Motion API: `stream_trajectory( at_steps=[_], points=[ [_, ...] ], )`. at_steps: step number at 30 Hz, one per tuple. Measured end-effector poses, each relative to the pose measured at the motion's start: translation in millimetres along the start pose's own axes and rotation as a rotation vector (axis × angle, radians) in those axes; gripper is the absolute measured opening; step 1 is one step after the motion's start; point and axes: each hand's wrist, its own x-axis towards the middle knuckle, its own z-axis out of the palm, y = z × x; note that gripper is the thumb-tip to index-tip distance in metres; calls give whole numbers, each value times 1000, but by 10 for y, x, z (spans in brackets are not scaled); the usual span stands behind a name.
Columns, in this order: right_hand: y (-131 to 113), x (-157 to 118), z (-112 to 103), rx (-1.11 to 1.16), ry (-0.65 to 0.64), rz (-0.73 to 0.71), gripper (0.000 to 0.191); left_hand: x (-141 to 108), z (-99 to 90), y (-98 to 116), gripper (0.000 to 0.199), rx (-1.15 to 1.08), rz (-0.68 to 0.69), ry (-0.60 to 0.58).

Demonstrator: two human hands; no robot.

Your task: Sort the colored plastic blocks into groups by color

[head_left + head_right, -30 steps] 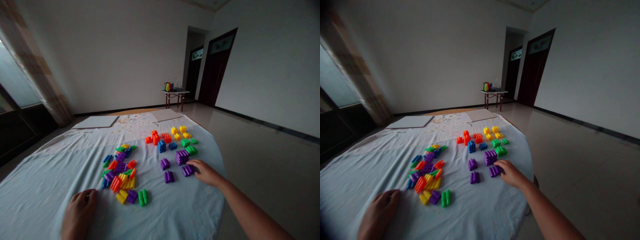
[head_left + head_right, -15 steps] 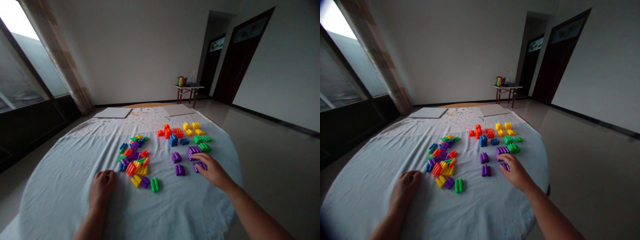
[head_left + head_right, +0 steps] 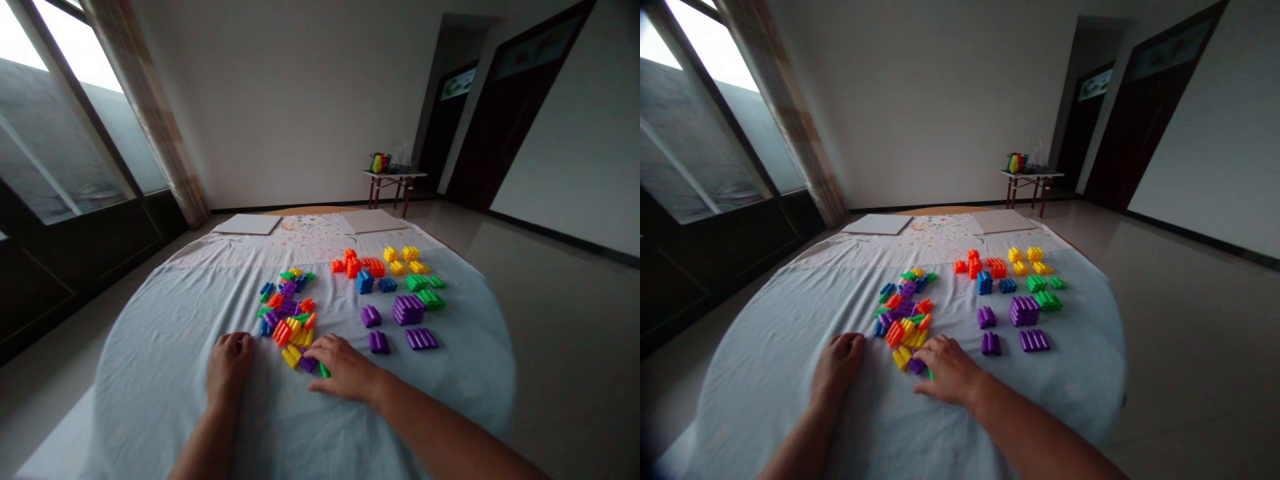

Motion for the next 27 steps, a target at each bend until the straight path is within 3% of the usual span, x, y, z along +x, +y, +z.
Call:
stream_trajectory(
  at_steps=[6, 19, 21, 23, 25, 27],
  points=[
    [2, 65, 113, -96, 126, 28, 29, 2, 5, -24, 39, -16, 4, 18],
    [82, 61, 247, 9, 233, -10, 31, -76, -27, 14, 36, -131, 100, 90],
    [100, 77, 258, 8, 250, 13, 30, -144, -47, 102, 33, -153, 208, 97],
    [107, 91, 257, 4, 252, 26, 31, -223, -50, 232, 27, -149, 416, 53],
    [105, 103, 250, 5, 242, 29, 31, -297, -30, 369, 24, -101, 645, -61],
    [99, 111, 241, 12, 236, 31, 30, -345, 11, 462, 27, -15, 770, -182]
  ],
)
